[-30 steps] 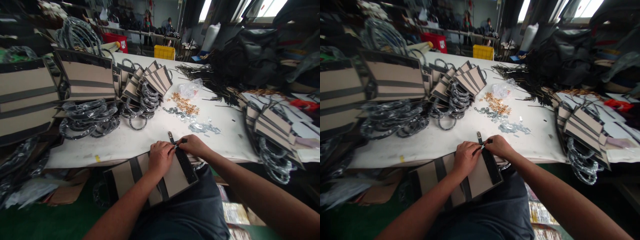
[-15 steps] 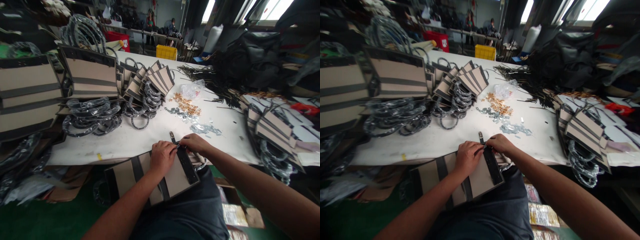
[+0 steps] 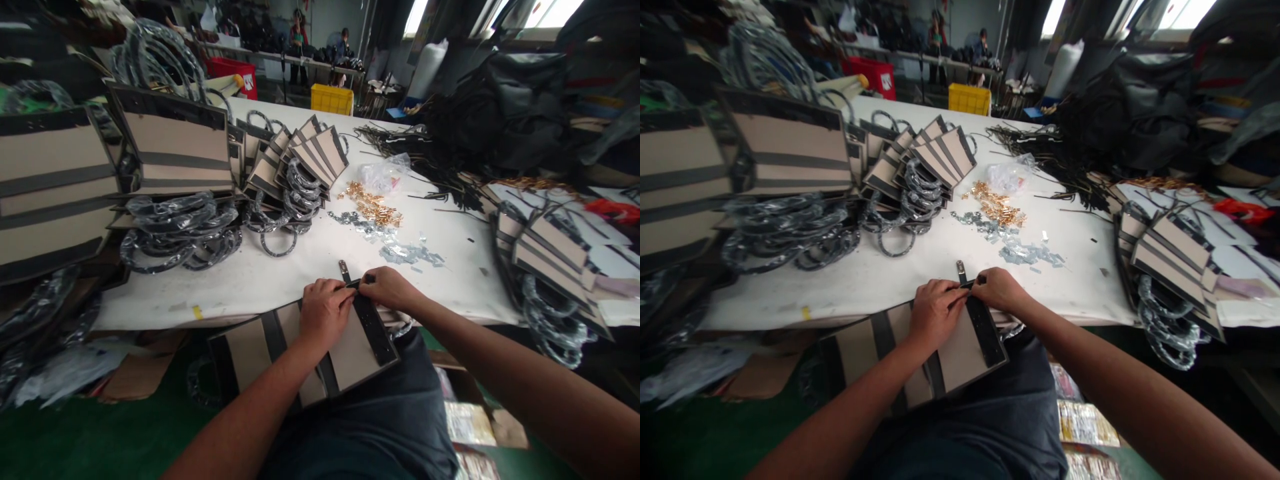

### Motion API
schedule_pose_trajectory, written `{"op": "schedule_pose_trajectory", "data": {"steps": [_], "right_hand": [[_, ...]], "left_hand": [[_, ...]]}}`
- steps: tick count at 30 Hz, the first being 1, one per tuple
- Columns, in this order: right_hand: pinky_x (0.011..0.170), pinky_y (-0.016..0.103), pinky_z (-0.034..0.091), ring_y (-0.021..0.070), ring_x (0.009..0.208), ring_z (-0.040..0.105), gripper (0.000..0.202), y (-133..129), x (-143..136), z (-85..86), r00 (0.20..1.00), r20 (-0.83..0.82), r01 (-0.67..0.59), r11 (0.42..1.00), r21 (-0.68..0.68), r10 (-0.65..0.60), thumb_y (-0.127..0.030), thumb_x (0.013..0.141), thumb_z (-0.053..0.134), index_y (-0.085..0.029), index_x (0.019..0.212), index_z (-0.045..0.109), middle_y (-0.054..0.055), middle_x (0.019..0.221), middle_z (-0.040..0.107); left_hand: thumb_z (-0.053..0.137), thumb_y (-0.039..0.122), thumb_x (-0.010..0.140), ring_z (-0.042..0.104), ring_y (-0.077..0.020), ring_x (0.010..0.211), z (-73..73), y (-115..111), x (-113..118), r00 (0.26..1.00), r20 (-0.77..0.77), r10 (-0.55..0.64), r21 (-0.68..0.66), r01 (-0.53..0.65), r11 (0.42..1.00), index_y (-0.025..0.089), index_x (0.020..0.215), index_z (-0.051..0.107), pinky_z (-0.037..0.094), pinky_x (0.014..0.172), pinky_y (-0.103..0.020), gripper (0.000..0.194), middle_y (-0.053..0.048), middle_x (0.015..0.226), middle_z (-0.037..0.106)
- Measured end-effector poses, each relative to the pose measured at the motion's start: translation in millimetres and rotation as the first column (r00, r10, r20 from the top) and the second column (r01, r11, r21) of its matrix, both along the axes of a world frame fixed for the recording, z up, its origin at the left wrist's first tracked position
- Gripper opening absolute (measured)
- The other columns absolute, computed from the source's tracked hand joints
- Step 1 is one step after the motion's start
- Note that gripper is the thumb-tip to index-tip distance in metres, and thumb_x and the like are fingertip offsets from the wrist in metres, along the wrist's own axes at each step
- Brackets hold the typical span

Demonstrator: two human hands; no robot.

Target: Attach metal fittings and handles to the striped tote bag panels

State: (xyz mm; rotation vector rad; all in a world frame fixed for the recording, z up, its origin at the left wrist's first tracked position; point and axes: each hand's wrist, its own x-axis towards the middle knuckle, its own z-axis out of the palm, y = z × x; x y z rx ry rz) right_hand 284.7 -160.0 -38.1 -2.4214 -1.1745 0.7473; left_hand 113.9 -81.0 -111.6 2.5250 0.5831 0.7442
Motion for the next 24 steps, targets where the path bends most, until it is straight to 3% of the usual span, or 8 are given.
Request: {"op": "schedule_pose_trajectory", "data": {"steps": [5,8,14,18,24], "right_hand": [[0.063,0.024,0.042,0.0161,0.070,0.063,0.017,-15,-7,6.8,0.994,-0.088,0.077,0.978,0.192,-0.061,-0.028,0.086,0.064,-0.020,0.085,0.078,0.000,0.075,0.073],[0.061,0.025,0.042,0.0157,0.065,0.061,0.017,-35,-17,9.4,0.995,-0.082,0.085,0.956,0.281,-0.064,-0.033,0.087,0.066,-0.021,0.087,0.078,-0.001,0.074,0.072],[0.072,0.028,0.046,0.0193,0.079,0.068,0.015,-77,-28,-15.3,0.988,0.100,-0.133,0.976,0.170,0.117,-0.021,0.085,0.067,-0.023,0.094,0.078,0.002,0.091,0.077],[0.073,0.028,0.045,0.0196,0.083,0.070,0.015,-89,-34,-29.7,0.977,0.202,-0.108,0.981,0.159,0.075,-0.025,0.090,0.069,-0.026,0.103,0.077,0.001,0.099,0.077],[0.065,0.029,0.036,0.0181,0.078,0.070,0.010,-94,-49,-45.7,0.908,0.418,-0.118,0.977,0.179,0.033,-0.029,0.096,0.067,-0.023,0.094,0.075,0.001,0.089,0.075]], "left_hand": [[0.063,0.029,0.103,0.061,-0.0278,0.114,2.0,0,1,1.000,-0.027,0.001,0.019,0.000,1.000,0.034,0.117,0.078,0.047,0.093,-0.050,0.021,-0.004,0.121,0.072],[0.063,0.029,0.103,0.061,-0.0282,0.115,3.1,-1,2,0.999,-0.040,-0.019,0.033,0.020,0.999,0.033,0.117,0.078,0.046,0.093,-0.050,0.021,-0.004,0.124,0.072],[0.077,0.034,0.092,0.059,-0.0286,0.120,6.9,-1,-1,0.995,-0.079,-0.058,0.038,0.061,0.997,0.029,0.121,0.074,0.044,0.100,-0.051,0.030,-0.004,0.130,0.068],[0.084,0.039,0.087,0.058,-0.0290,0.122,7.9,0,0,0.992,-0.095,-0.086,0.043,0.090,0.995,0.028,0.124,0.071,0.043,0.102,-0.051,0.040,-0.004,0.131,0.067],[0.086,0.038,0.085,0.059,-0.0295,0.121,7.2,-1,2,0.991,-0.114,-0.073,0.048,0.079,0.996,0.029,0.122,0.070,0.044,0.100,-0.050,0.041,-0.005,0.131,0.067]]}}
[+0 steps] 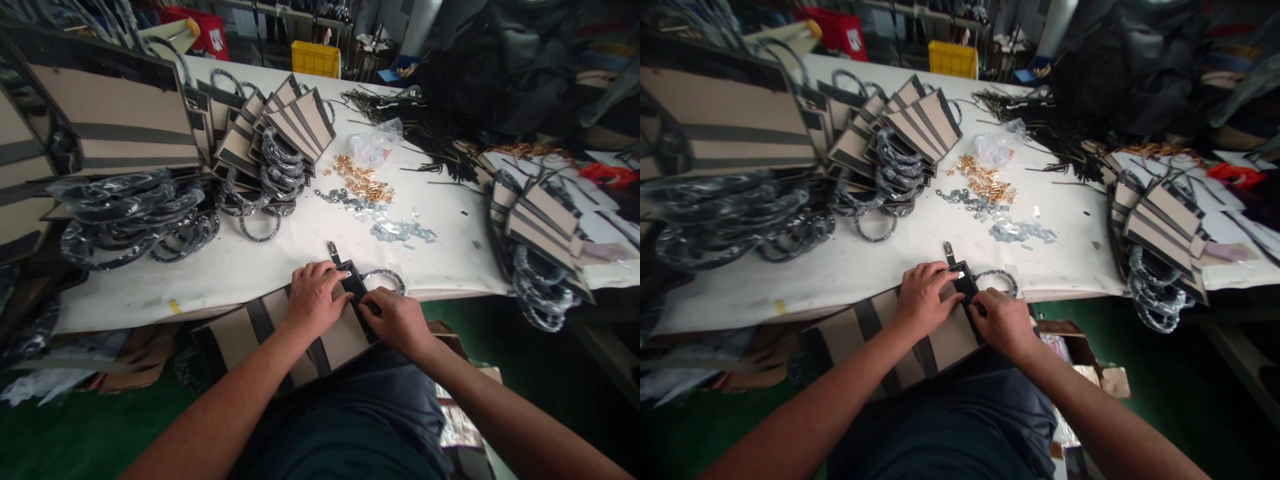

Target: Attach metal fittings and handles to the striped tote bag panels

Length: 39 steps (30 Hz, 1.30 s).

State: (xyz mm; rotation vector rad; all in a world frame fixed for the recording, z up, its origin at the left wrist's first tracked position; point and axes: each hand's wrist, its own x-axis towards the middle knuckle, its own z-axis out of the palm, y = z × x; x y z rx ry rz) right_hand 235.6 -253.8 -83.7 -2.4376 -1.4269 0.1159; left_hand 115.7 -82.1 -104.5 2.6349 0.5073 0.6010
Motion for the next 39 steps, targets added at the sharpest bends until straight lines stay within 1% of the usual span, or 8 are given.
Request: {"op": "schedule_pose_trajectory", "data": {"steps": [9,18,22,27,29,32,36,39], "right_hand": [[0.063,0.030,0.031,0.0169,0.071,0.066,0.017,-2,-8,-18.4,0.996,0.070,0.042,0.996,0.084,-0.048,-0.028,0.097,0.061,-0.020,0.087,0.072,0.003,0.081,0.073],[0.066,0.028,0.036,0.0178,0.070,0.064,0.016,6,-4,-15.7,0.984,-0.142,0.113,0.993,0.041,-0.106,-0.028,0.096,0.060,-0.021,0.086,0.071,0.002,0.077,0.072],[0.064,0.028,0.036,0.0177,0.069,0.064,0.014,12,-4,-6.5,0.970,-0.200,0.141,0.990,-0.011,-0.141,-0.025,0.092,0.062,-0.022,0.084,0.073,0.003,0.078,0.074],[0.064,0.027,0.041,0.0184,0.069,0.066,0.014,22,18,27.7,0.910,-0.409,0.087,0.996,0.021,-0.071,-0.032,0.088,0.068,-0.023,0.083,0.077,0.000,0.073,0.074],[0.067,0.027,0.045,0.0188,0.073,0.068,0.019,34,41,42.5,0.917,-0.390,0.116,0.991,0.061,-0.084,-0.036,0.091,0.067,-0.023,0.085,0.079,0.000,0.077,0.076],[0.076,0.028,0.047,0.0206,0.086,0.072,0.021,69,86,53.4,0.970,-0.173,0.183,0.982,0.043,-0.173,-0.038,0.092,0.067,-0.026,0.101,0.082,0.002,0.094,0.081],[0.078,0.031,0.048,0.0255,0.097,0.073,0.029,132,142,44.8,0.968,-0.094,0.232,0.973,-0.020,-0.232,-0.038,0.091,0.069,-0.026,0.114,0.082,0.007,0.110,0.081],[0.074,0.031,0.047,0.0271,0.099,0.073,0.032,174,168,32.6,0.966,-0.077,0.245,0.968,-0.059,-0.249,-0.040,0.089,0.070,-0.026,0.115,0.082,0.009,0.113,0.080]], "left_hand": [[0.087,0.039,0.085,0.059,-0.0299,0.122,0.0,0,0,1.000,0.005,0.002,-0.025,-0.002,1.000,0.030,0.121,0.071,0.044,0.100,-0.050,0.041,-0.005,0.131,0.067],[0.086,0.036,0.086,0.059,-0.0298,0.123,3.2,1,-4,1.000,0.016,-0.010,-0.030,0.010,1.000,0.031,0.123,0.070,0.044,0.101,-0.050,0.040,-0.005,0.131,0.067],[0.086,0.032,0.086,0.059,-0.0297,0.123,4.9,4,-6,0.999,0.039,-0.009,-0.020,0.010,1.000,0.031,0.123,0.070,0.045,0.101,-0.050,0.041,-0.005,0.129,0.067],[0.087,0.028,0.084,0.060,-0.0291,0.121,2.7,6,-6,0.998,0.066,0.009,-0.023,-0.007,1.000,0.032,0.123,0.071,0.045,0.102,-0.051,0.042,-0.003,0.127,0.068],[0.087,0.029,0.083,0.060,-0.0297,0.120,1.7,7,-5,0.997,0.070,0.018,-0.026,-0.016,1.000,0.032,0.122,0.071,0.045,0.102,-0.052,0.042,-0.003,0.127,0.068],[0.087,0.028,0.083,0.060,-0.0304,0.120,0.4,7,-6,0.997,0.074,0.020,-0.042,-0.017,0.999,0.032,0.121,0.072,0.046,0.101,-0.053,0.041,-0.004,0.128,0.068],[0.087,0.030,0.081,0.062,-0.0315,0.118,-3.0,7,-7,0.994,0.101,0.043,-0.095,-0.034,0.995,0.034,0.118,0.074,0.048,0.101,-0.054,0.040,-0.004,0.127,0.070],[0.090,0.031,0.076,0.063,-0.0322,0.117,-5.9,7,-6,0.989,0.125,0.073,-0.118,-0.058,0.991,0.036,0.115,0.075,0.049,0.101,-0.056,0.042,-0.003,0.126,0.071]]}}
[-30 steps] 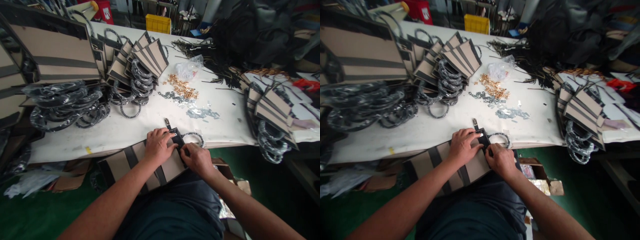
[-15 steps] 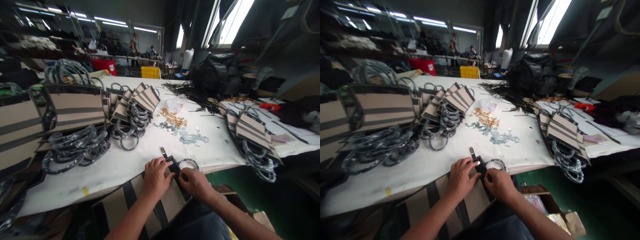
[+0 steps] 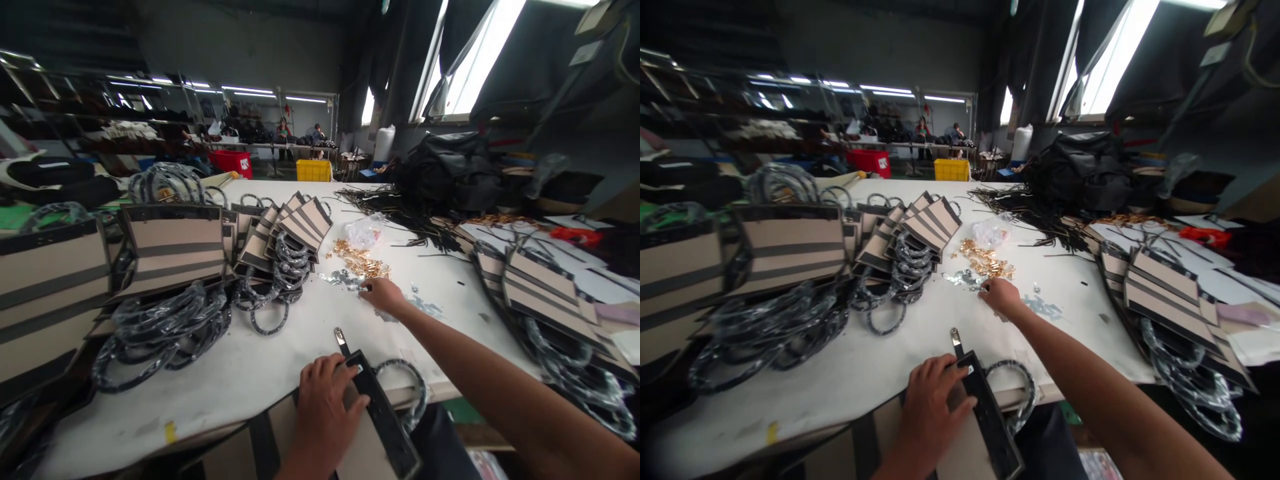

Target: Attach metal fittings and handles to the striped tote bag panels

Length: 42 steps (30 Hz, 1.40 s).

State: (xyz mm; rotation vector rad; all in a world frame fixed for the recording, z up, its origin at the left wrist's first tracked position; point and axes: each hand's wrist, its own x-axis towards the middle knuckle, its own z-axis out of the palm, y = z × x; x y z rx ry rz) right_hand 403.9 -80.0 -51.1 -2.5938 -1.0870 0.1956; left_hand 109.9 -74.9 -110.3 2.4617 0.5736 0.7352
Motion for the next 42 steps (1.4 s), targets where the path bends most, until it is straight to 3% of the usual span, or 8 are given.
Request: {"op": "schedule_pose_trajectory", "data": {"steps": [5,15,19,26,29,32,36,42], "right_hand": [[0.068,0.031,0.045,0.0292,0.095,0.073,0.028,31,21,-17.2,0.999,-0.007,0.051,0.997,-0.062,-0.051,-0.037,0.083,0.073,-0.022,0.103,0.084,0.012,0.104,0.080],[0.066,0.026,0.044,0.0212,0.086,0.071,0.030,26,24,-16.4,0.998,-0.025,0.050,0.999,0.006,-0.050,-0.033,0.080,0.078,-0.028,0.109,0.083,0.005,0.102,0.080],[0.070,0.025,0.044,0.0181,0.086,0.068,0.028,9,19,-8.3,0.998,-0.017,-0.061,0.997,0.054,0.062,-0.029,0.082,0.078,-0.025,0.110,0.082,0.003,0.104,0.079],[0.077,0.027,0.048,0.0181,0.083,0.066,0.010,-48,-15,13.9,0.961,-0.038,-0.266,0.953,0.143,0.274,-0.025,0.082,0.075,-0.020,0.088,0.081,0.004,0.094,0.076],[0.065,0.027,0.049,0.0169,0.069,0.066,0.017,-83,-44,27.0,0.926,-0.244,-0.251,0.952,0.177,0.290,-0.033,0.084,0.073,-0.020,0.091,0.080,0.003,0.086,0.076],[0.058,0.025,0.047,0.0146,0.059,0.063,0.019,-116,-77,34.2,0.810,-0.476,-0.314,0.939,0.139,0.342,-0.035,0.086,0.071,-0.021,0.094,0.080,0.001,0.080,0.075],[0.065,0.025,0.048,0.0165,0.072,0.067,0.022,-139,-110,29.8,0.716,-0.546,-0.439,0.889,0.134,0.436,-0.032,0.088,0.067,-0.022,0.100,0.082,0.000,0.086,0.078],[0.074,0.027,0.049,0.0182,0.079,0.068,0.028,-135,-120,10.4,0.721,-0.483,-0.526,0.846,0.085,0.497,-0.025,0.087,0.064,-0.025,0.107,0.084,-0.001,0.092,0.080]], "left_hand": [[0.091,0.029,0.073,0.065,-0.0331,0.116,1.1,-1,3,1.000,0.015,0.024,-0.009,-0.024,1.000,0.038,0.113,0.075,0.050,0.101,-0.057,0.044,-0.003,0.125,0.072],[0.092,0.035,0.076,0.063,-0.0313,0.116,2.1,-1,1,1.000,-0.014,0.005,0.016,-0.005,1.000,0.036,0.116,0.074,0.049,0.100,-0.053,0.043,-0.003,0.125,0.071],[0.090,0.036,0.080,0.060,-0.0294,0.121,5.2,-3,1,0.997,-0.067,-0.037,0.022,0.038,0.999,0.032,0.117,0.073,0.046,0.103,-0.051,0.041,-0.004,0.129,0.069],[0.088,0.036,0.083,0.057,-0.0278,0.124,6.7,-6,-1,0.995,-0.083,-0.058,0.019,0.060,0.998,0.030,0.120,0.072,0.043,0.104,-0.050,0.040,-0.004,0.131,0.067],[0.087,0.038,0.083,0.057,-0.0279,0.123,6.3,-7,-1,0.995,-0.085,-0.059,0.036,0.062,0.997,0.029,0.120,0.072,0.043,0.104,-0.049,0.041,-0.005,0.131,0.067],[0.087,0.039,0.084,0.058,-0.0287,0.122,5.8,-7,-1,0.994,-0.092,-0.059,0.054,0.064,0.996,0.029,0.121,0.073,0.043,0.102,-0.049,0.041,-0.005,0.131,0.067],[0.085,0.039,0.085,0.058,-0.0297,0.123,5.2,-7,-1,0.993,-0.106,-0.057,0.077,0.065,0.995,0.030,0.123,0.073,0.044,0.102,-0.049,0.042,-0.006,0.132,0.066],[0.079,0.035,0.090,0.057,-0.0288,0.123,5.2,-8,-2,0.991,-0.117,-0.063,0.100,0.075,0.992,0.029,0.125,0.072,0.045,0.102,-0.048,0.036,-0.006,0.132,0.066]]}}
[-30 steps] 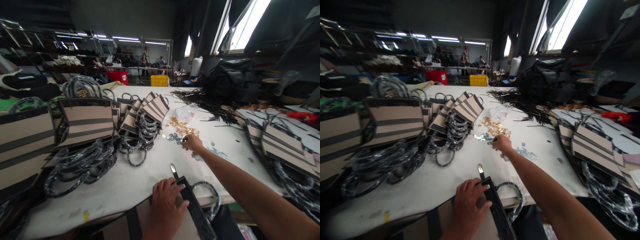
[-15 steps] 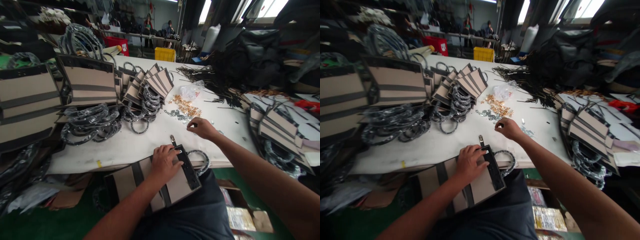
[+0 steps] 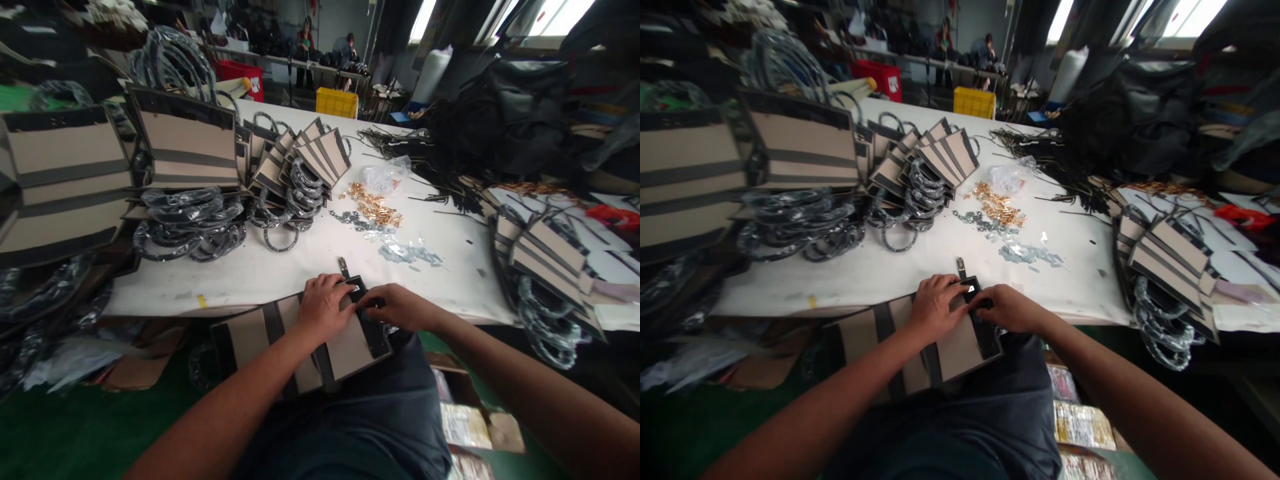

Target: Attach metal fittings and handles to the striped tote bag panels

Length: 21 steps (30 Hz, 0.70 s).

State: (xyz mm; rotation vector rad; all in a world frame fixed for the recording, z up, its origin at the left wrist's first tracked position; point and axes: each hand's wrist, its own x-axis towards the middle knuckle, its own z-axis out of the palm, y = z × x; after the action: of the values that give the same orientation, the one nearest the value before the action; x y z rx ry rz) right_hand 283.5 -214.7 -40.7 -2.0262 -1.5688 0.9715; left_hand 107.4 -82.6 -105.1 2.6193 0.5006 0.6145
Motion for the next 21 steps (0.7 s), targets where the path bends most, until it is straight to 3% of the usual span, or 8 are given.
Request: {"op": "schedule_pose_trajectory", "data": {"steps": [4,13,21], "right_hand": [[0.070,0.026,0.048,0.0173,0.075,0.066,0.025,7,0,-7.0,0.998,0.036,0.050,0.999,-0.007,-0.050,-0.023,0.082,0.067,-0.023,0.104,0.080,-0.001,0.086,0.076],[0.065,0.025,0.046,0.0151,0.069,0.062,0.017,8,5,3.0,0.997,-0.058,0.043,0.999,-0.014,-0.044,-0.026,0.084,0.067,-0.021,0.093,0.079,-0.003,0.078,0.074],[0.072,0.026,0.047,0.0177,0.076,0.069,0.019,10,-6,-8.1,0.992,0.119,0.048,0.998,-0.039,-0.043,-0.016,0.082,0.069,-0.024,0.095,0.080,-0.002,0.082,0.077]], "left_hand": [[0.077,0.033,0.090,0.057,-0.0289,0.123,1.0,0,-1,1.000,-0.006,-0.001,0.006,0.001,1.000,0.029,0.125,0.072,0.045,0.101,-0.049,0.035,-0.006,0.133,0.065],[0.076,0.032,0.090,0.057,-0.0295,0.123,1.3,1,-1,1.000,-0.011,-0.007,-0.002,0.007,1.000,0.029,0.125,0.072,0.046,0.102,-0.050,0.035,-0.006,0.133,0.066],[0.076,0.029,0.091,0.058,-0.0288,0.121,1.0,1,-1,1.000,-0.011,-0.014,0.001,0.014,1.000,0.028,0.125,0.071,0.046,0.101,-0.049,0.035,-0.005,0.132,0.066]]}}
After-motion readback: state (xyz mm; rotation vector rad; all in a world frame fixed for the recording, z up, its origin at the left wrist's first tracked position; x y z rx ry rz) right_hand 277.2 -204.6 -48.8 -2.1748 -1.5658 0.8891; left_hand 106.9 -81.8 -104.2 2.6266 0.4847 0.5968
